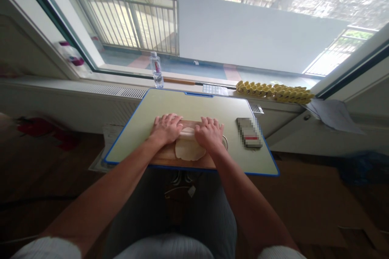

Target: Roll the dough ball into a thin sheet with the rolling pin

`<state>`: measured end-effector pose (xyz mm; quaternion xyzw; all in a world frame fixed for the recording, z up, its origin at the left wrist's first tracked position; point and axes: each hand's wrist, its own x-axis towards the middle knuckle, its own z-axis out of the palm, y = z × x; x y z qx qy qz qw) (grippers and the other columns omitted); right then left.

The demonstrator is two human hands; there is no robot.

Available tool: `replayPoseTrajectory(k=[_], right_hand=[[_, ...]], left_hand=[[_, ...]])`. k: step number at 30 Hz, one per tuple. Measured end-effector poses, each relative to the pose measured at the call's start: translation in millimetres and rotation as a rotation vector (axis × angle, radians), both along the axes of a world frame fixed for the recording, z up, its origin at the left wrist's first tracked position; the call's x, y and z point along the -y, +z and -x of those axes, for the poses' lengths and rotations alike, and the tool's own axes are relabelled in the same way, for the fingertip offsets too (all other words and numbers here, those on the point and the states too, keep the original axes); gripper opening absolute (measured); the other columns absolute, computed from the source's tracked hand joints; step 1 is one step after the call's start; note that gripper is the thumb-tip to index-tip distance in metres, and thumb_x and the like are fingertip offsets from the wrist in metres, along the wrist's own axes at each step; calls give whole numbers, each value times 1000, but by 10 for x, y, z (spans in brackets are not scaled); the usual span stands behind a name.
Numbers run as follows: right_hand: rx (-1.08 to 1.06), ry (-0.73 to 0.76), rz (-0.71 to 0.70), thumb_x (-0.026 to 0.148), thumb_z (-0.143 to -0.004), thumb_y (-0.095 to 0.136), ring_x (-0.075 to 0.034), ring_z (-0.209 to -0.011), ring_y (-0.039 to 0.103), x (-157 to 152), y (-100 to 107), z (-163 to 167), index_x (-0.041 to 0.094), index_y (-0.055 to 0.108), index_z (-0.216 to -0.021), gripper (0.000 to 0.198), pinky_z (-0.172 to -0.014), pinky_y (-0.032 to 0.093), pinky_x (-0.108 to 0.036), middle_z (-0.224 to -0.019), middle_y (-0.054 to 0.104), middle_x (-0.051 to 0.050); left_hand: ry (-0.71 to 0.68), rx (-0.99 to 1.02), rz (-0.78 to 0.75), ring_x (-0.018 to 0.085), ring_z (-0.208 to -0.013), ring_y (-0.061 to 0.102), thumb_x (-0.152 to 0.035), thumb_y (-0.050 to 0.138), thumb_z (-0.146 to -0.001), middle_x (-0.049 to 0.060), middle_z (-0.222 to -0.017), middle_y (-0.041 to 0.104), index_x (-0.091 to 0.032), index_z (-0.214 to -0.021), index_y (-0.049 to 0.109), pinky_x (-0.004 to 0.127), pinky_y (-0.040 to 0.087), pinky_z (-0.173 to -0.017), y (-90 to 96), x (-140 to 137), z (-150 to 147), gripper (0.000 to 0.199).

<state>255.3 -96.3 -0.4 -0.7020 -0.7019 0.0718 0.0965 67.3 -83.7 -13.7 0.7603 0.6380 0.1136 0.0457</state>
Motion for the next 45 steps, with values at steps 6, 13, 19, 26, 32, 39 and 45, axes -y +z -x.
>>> replayPoseTrajectory(k=[6,13,19,26,32,39,45], right_hand=[[91,32,-48,39,-107,36,-35,-153,38,165,-56,0,21,49,-162,59,-127,26,-61,-167,49,-10],[109,20,-82,39,-106,37,-35,-151,41,148,-96,-2,22,52,-160,59,-126,29,-62,-165,52,-10],[35,18,-59,42,-104,40,-34,-150,43,23,-46,-5,21,52,-160,61,-125,32,-60,-164,53,-10],[-40,-18,-31,45,-100,44,-32,-150,44,-287,-33,-25,21,54,-156,62,-125,32,-56,-163,53,-11],[-44,-18,-54,46,-100,47,-33,-147,47,-553,-59,-41,18,55,-153,61,-123,32,-56,-160,56,-15],[-37,-28,-67,43,-100,47,-34,-142,52,-747,-56,-41,15,59,-149,58,-120,37,-54,-154,60,-18],[-51,-17,-15,43,-101,45,-34,-145,50,-597,-42,-44,17,56,-154,60,-122,37,-56,-159,57,-15]], left_hand=[[8,3,-19,32,-146,49,-46,36,-107,10,-160,57,-30,-147,62,60,30,-124,-7,176,1,51],[12,-20,-7,32,-147,48,-47,34,-107,10,-162,55,-29,-150,61,61,31,-124,-26,148,-6,54],[13,-9,-6,32,-146,49,-46,37,-105,8,-161,57,-31,-147,62,62,32,-123,-52,-26,0,51],[5,9,19,34,-143,51,-44,38,-105,11,-160,57,-29,-147,62,65,34,-121,-28,-290,-3,51],[49,35,-10,32,-133,58,-36,41,-104,13,-146,65,-27,-135,68,58,39,-118,-10,-512,-31,43],[67,34,-62,31,-129,59,-32,39,-106,14,-136,68,-23,-128,70,50,42,-113,-4,-653,-57,39],[43,7,-24,32,-128,61,-35,42,-104,14,-141,68,-24,-132,71,55,44,-112,20,-500,-45,41]])
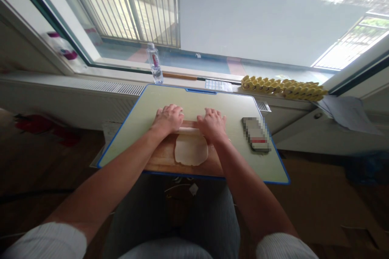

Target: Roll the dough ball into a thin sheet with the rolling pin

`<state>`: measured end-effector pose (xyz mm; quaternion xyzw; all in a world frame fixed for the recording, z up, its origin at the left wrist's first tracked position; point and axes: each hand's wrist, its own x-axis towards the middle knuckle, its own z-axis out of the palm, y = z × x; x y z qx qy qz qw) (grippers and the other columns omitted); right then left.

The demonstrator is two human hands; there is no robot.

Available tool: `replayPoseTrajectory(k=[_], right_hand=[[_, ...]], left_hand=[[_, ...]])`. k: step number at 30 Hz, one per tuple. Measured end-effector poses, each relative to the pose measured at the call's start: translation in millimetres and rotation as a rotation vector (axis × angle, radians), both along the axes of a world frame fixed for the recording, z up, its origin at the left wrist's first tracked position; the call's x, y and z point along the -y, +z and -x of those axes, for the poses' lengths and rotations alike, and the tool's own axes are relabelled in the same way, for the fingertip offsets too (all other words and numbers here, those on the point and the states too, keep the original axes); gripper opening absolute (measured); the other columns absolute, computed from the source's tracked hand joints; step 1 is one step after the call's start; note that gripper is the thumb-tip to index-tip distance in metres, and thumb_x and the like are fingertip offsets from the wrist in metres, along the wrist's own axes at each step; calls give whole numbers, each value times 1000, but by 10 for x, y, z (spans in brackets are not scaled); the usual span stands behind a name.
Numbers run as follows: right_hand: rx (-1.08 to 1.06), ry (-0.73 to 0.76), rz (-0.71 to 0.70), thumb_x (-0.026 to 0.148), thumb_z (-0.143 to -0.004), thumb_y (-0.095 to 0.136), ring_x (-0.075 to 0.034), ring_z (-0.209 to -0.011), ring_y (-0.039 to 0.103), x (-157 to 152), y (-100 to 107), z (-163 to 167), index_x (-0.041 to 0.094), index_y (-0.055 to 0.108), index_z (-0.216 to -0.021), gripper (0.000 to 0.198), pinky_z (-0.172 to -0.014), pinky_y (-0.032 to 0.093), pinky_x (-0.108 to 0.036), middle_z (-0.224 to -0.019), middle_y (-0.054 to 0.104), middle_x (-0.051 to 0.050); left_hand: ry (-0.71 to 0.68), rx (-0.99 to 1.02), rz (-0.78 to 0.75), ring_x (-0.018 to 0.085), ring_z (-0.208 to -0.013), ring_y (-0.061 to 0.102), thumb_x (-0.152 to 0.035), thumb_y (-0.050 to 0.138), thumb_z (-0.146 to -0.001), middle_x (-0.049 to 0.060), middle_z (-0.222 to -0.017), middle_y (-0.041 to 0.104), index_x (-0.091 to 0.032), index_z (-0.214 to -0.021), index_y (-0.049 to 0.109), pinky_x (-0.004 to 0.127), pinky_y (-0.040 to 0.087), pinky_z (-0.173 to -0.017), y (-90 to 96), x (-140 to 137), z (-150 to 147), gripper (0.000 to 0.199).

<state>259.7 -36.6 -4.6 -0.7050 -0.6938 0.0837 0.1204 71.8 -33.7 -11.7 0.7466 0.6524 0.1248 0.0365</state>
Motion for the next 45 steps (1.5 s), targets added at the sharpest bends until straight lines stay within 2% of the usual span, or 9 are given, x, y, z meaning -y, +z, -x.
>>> replayPoseTrajectory(k=[3,8,11,14,22,31,37,41,45], right_hand=[[48,33,-32,44,-104,42,-33,-148,47,309,-22,4,19,55,-156,60,-123,36,-55,-160,57,-12],[150,92,-126,43,-110,33,-35,-155,38,941,-118,3,20,56,-156,57,-127,27,-58,-164,54,-8],[162,86,-135,47,-111,30,-34,-157,36,1074,-150,0,21,54,-158,59,-128,26,-58,-166,52,-8],[164,75,-116,49,-110,33,-35,-156,36,943,-144,8,22,53,-159,60,-128,26,-57,-166,51,-8],[64,54,-54,49,-104,43,-34,-151,42,298,-35,39,22,52,-159,62,-125,31,-54,-163,55,-9],[-17,17,36,47,-99,45,-34,-145,50,-36,-5,33,17,54,-157,66,-122,35,-53,-160,56,-16],[-8,10,45,48,-99,45,-35,-143,51,-4,9,36,18,55,-156,66,-121,37,-55,-159,57,-16],[28,37,102,51,-101,42,-37,-148,47,149,20,33,19,51,-161,68,-122,34,-60,-162,54,-14],[89,60,66,53,-104,37,-36,-150,42,328,-17,31,21,48,-163,68,-123,31,-61,-165,51,-12]], left_hand=[[-27,1,-15,32,-137,57,-40,41,-105,11,-150,64,-29,-140,67,57,41,-117,-30,290,10,45],[-35,-14,-79,33,-152,46,-43,37,-108,9,-163,56,-30,-150,63,63,28,-128,-125,924,18,51],[-23,-25,-52,32,-155,41,-44,36,-109,5,-167,51,-34,-152,61,62,25,-130,-126,1070,13,51],[-7,-35,-17,32,-156,40,-46,38,-108,5,-168,51,-34,-152,60,62,25,-130,-90,934,-1,51],[6,-10,16,34,-145,49,-44,39,-106,10,-159,58,-31,-147,62,61,35,-121,-7,275,-22,49],[39,-17,50,33,-134,57,-41,41,-105,13,-149,63,-27,-137,66,55,43,-114,49,-8,-24,43],[44,-23,39,34,-131,60,-40,40,-105,14,-146,65,-25,-134,68,56,45,-111,48,-19,-23,43],[20,-28,33,33,-134,58,-44,40,-106,11,-150,64,-29,-135,68,56,43,-113,31,180,-21,44],[27,-24,-5,32,-137,55,-44,40,-106,9,-153,63,-30,-137,68,55,41,-115,-11,420,-33,44]])
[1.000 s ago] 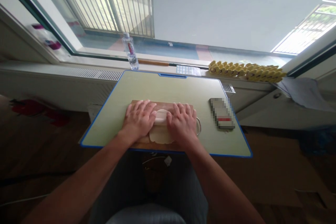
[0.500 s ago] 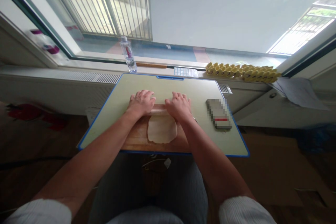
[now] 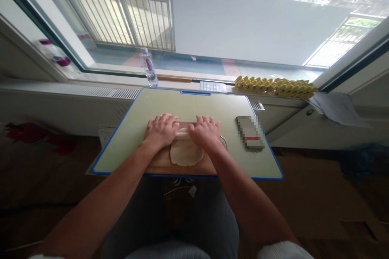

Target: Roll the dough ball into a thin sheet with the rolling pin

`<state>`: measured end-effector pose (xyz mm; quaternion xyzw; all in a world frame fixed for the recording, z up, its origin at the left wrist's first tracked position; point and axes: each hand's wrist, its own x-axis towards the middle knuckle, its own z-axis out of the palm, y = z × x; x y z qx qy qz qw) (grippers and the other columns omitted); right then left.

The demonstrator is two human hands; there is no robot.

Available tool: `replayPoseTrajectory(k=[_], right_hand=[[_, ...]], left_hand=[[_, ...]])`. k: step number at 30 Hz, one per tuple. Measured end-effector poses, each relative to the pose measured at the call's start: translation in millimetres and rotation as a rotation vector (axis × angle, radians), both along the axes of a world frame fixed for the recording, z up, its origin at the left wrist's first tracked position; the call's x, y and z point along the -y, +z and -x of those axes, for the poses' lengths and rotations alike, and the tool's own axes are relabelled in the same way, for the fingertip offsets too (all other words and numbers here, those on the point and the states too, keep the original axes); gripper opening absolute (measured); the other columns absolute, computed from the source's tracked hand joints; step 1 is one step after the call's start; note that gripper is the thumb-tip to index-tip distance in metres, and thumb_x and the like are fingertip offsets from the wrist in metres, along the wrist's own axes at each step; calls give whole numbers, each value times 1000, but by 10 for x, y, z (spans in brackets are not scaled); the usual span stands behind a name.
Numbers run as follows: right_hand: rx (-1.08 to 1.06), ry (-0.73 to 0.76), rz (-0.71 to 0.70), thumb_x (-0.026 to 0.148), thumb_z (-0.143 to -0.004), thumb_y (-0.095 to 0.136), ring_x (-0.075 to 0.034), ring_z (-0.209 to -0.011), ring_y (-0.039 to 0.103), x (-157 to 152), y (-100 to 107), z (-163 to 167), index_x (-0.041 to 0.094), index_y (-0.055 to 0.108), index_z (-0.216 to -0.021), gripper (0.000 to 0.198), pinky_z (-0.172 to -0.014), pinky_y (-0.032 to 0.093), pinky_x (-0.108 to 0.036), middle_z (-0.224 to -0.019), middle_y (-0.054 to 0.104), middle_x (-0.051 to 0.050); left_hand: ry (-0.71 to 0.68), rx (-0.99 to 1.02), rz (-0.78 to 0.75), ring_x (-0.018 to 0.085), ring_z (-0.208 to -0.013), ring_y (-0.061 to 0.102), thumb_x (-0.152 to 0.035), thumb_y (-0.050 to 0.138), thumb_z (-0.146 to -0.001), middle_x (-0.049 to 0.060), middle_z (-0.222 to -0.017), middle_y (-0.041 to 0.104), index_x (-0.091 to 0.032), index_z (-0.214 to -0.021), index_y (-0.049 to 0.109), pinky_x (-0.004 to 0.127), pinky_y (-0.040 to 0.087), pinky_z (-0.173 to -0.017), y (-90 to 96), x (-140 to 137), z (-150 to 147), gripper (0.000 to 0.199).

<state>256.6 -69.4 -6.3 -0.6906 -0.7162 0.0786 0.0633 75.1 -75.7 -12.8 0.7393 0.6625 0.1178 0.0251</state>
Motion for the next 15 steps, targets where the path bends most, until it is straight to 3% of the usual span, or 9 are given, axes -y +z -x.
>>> replayPoseTrajectory(k=[5,15], right_hand=[[2,1,-35,53,-105,38,-35,-148,44,34,-26,-2,22,49,-162,66,-124,31,-60,-164,53,-11],[-68,-6,-3,52,-102,41,-34,-149,45,-278,13,5,22,50,-161,67,-124,31,-59,-162,54,-13]], left_hand=[[-1,-5,8,31,-137,56,-44,41,-106,8,-152,64,-31,-136,69,54,42,-115,-21,3,0,43],[-29,-11,99,33,-137,56,-44,40,-104,10,-152,63,-30,-140,67,56,43,-115,-4,-439,44,47]])
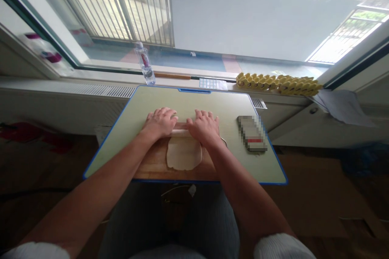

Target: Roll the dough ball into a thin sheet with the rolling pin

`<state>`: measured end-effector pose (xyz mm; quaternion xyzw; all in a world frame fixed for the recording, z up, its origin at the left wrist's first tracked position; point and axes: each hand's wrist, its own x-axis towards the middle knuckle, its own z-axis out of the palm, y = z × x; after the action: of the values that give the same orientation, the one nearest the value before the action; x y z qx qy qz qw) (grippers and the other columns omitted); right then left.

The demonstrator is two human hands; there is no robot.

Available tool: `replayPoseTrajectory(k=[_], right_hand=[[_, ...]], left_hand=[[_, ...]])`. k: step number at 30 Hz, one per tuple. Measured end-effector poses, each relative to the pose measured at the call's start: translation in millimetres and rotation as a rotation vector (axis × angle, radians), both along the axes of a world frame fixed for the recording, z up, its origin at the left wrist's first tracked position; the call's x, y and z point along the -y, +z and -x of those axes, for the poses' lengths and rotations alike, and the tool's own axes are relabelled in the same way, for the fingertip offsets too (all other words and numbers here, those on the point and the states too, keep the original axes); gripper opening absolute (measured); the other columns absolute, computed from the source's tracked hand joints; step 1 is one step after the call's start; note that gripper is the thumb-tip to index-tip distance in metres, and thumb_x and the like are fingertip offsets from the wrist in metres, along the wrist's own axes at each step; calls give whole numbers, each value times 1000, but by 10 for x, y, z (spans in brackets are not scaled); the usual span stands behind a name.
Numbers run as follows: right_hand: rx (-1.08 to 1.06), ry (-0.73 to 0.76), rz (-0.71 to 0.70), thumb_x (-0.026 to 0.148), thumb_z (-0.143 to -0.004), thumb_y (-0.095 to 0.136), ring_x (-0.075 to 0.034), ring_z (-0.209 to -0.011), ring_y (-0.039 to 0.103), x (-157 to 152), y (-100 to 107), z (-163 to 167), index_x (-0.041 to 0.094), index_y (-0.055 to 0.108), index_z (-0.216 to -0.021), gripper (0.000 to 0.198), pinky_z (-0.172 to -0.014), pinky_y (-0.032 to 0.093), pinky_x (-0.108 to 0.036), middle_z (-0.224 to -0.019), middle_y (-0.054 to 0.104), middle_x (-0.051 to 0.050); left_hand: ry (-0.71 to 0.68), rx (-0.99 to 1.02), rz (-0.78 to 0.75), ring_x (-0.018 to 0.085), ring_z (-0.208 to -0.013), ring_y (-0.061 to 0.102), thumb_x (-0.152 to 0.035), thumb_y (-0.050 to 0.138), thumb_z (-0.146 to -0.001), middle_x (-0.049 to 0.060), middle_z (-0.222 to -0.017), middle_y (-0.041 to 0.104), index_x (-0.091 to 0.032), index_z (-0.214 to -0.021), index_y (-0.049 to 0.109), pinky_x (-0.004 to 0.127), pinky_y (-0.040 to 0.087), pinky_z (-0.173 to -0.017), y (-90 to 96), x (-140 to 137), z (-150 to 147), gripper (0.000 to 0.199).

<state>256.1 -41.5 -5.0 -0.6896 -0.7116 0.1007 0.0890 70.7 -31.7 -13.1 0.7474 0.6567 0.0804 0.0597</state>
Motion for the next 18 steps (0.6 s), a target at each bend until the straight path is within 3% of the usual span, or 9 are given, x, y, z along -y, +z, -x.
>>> replayPoseTrajectory(k=[9,18], right_hand=[[40,15,-54,49,-104,39,-33,-147,45,180,-54,-9,23,50,-160,62,-124,32,-56,-162,55,-9],[131,-8,-185,46,-110,33,-36,-145,46,787,-68,33,16,57,-153,58,-122,30,-58,-155,60,-17]], left_hand=[[-27,20,-73,32,-140,54,-47,40,-106,9,-154,62,-30,-140,67,55,39,-119,-41,148,3,47],[-5,17,-143,33,-140,55,-47,37,-107,11,-153,64,-27,-141,68,56,36,-121,-26,708,-34,50]])
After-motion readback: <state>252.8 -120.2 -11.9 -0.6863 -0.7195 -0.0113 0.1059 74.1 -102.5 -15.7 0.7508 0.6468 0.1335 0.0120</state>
